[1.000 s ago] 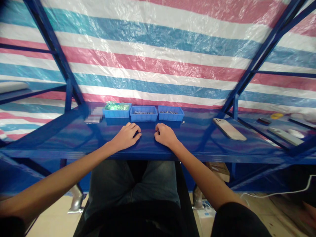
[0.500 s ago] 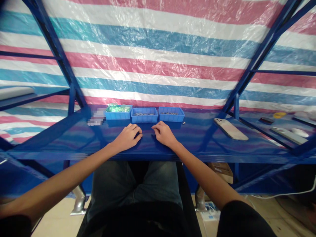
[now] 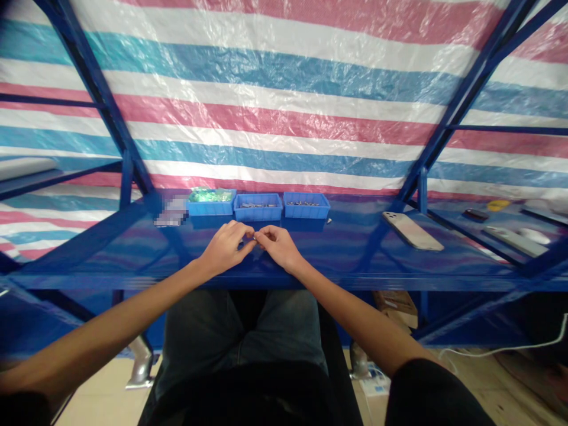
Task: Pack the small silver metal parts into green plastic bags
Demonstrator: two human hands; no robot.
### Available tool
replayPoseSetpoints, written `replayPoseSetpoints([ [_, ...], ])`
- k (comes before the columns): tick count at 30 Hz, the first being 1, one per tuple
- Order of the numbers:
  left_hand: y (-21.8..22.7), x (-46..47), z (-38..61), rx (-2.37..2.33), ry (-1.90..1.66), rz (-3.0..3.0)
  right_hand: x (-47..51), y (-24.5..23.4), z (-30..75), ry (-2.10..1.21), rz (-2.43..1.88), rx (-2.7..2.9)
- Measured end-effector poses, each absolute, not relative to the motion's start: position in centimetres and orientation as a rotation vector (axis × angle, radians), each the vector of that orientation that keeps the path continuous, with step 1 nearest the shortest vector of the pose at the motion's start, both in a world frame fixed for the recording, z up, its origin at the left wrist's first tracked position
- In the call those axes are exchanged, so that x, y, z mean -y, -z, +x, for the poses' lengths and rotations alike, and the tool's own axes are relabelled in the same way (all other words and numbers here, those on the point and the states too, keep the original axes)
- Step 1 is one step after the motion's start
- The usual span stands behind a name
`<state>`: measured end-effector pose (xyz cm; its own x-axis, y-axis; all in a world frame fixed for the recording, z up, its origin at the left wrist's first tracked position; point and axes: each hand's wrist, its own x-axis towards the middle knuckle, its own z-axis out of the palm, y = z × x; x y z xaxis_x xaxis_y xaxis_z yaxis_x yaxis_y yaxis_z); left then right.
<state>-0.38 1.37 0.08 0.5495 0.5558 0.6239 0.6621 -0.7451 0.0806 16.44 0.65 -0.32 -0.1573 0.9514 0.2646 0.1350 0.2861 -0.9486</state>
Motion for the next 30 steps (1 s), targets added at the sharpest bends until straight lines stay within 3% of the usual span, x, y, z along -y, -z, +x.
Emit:
replayPoseSetpoints([
  [22,-0.4,-1.3,-0.6,1.016,1.162,-2.722,0.3,0.4,16.4,-0.612,-1.108,1.813],
  [30,-0.2,-1.5,-0.6,0.88,1.089,-2.783,-0.1,0.3,16.6,-0.684,-1.107,1.84],
])
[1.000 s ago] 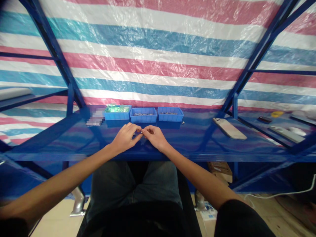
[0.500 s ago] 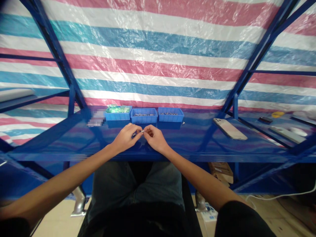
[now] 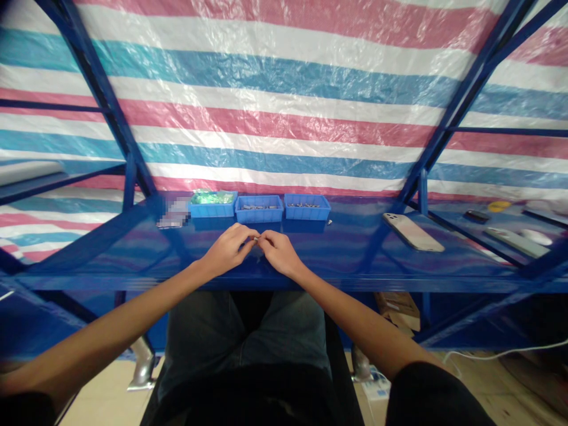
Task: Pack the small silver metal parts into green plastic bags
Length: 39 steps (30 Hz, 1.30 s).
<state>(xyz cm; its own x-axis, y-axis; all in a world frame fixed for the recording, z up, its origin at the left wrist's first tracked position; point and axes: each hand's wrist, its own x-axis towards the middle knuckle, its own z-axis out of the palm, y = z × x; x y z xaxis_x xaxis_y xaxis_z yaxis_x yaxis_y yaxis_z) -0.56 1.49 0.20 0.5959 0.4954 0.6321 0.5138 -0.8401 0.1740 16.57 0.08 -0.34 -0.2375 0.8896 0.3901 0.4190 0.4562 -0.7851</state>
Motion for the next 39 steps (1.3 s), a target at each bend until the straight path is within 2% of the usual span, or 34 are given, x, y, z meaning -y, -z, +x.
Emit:
replayPoseSetpoints([
  [3,-0.04,-1.68,-0.58,0.909,1.14,-2.759,-0.07,0.61,16.48,-0.644,-1.093,1.757],
  [7,-0.09,-1.75,-0.62,0.939,1.198,-2.766,0.3,0.74,16.44,-0.408,-1.065,1.792],
  [11,-0.18,-1.74,-0.63,0.96,1.126,-2.795,0.7,0.63,16.4,-0.248,-1.07,1.888],
  [19,0.0,-1.61,-0.61,0.969,1.117,-2.76,0.69,0.02,16.26,-0.37,-1.195,1.88],
  [30,-0.03,-1.51,-0.62,0.99,1.085,-2.718,0.46,0.39,16.39,-0.445,-1.097,1.862],
  [39,-0.38,-1.25,-0.55,1.005,1.045,-2.715,0.84,0.62,16.38,-0.279,-1.039,1.952],
])
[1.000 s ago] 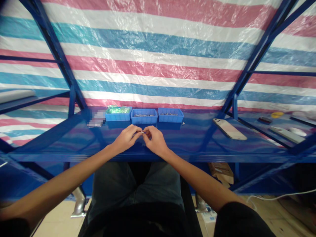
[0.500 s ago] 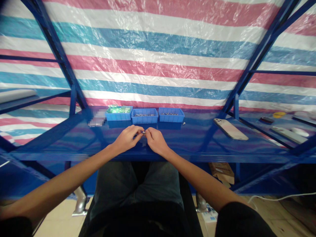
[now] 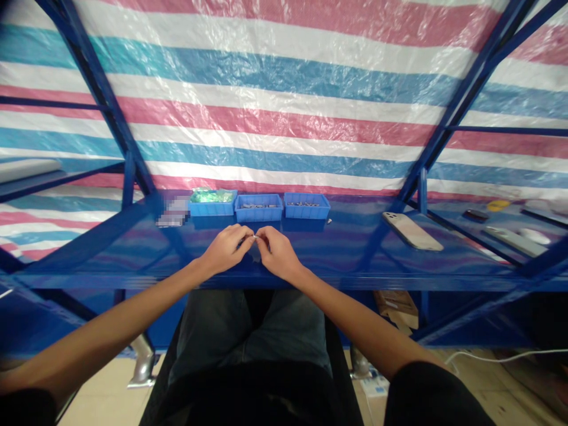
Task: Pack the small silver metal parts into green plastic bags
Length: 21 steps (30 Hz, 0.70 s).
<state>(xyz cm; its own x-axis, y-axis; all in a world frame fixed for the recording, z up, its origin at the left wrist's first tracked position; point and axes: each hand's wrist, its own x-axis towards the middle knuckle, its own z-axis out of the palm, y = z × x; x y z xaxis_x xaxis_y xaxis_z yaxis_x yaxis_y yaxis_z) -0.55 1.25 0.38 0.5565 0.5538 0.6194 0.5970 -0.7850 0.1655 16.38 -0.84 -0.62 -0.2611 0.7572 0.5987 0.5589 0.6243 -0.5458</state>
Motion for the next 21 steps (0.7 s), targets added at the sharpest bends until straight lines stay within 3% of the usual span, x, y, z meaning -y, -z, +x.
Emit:
replayPoseSetpoints([
  [6,-0.3,-1.3,-0.6,1.009,1.143,-2.719,0.2,-1.1,17.0,-0.129,-1.065,1.911],
  [14,-0.2,-1.1,-0.6,1.043,1.107,-2.69,-2.3,-8.0,22.0,0.589,-1.132,1.466],
  [17,-0.1,-1.2,-0.6,1.056,1.078,-2.697,-4.0,-8.2,24.1,0.65,-1.517,1.625],
  [21,0.1,-1.4,-0.6,1.005,1.057,-2.728,-4.8,-6.2,26.3,0.41,-2.183,1.9],
])
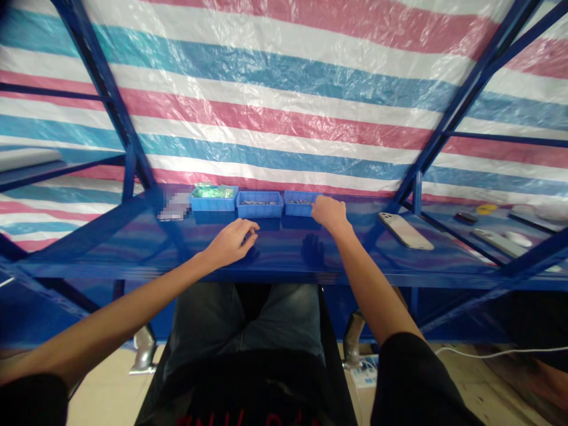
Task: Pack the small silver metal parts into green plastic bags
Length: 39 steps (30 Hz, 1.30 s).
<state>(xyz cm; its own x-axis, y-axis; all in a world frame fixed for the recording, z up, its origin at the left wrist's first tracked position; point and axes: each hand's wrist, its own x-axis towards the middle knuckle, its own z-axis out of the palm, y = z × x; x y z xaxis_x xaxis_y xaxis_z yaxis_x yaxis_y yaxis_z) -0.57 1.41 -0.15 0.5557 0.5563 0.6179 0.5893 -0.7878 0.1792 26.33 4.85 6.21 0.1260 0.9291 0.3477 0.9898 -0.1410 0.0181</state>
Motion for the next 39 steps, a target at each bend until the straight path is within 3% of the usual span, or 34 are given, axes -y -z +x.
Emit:
replayPoseSetpoints([
  [8,0.3,-1.6,-0.5,0.954,1.008,-2.741,-4.7,-0.8,30.6,0.288,-2.19,1.706],
  [18,0.1,-1.4,-0.4,0.917,0.973,-2.754,-5.3,-0.3,30.9,0.206,-2.246,1.758],
  [23,0.1,-1.5,-0.4,0.897,0.943,-2.779,-1.9,0.5,26.8,0.23,-1.882,2.019],
  [28,0.2,-1.5,-0.5,0.874,0.956,-2.782,0.4,1.2,20.5,-0.231,-1.247,2.052],
  [33,0.1,-1.4,-0.4,0.701,0.837,-2.878,1.1,1.1,17.7,-0.76,-1.018,1.909],
  [39,0.1,-1.5,-0.4,0.74,0.844,-2.893,1.2,0.9,18.0,-0.837,-0.991,1.872],
])
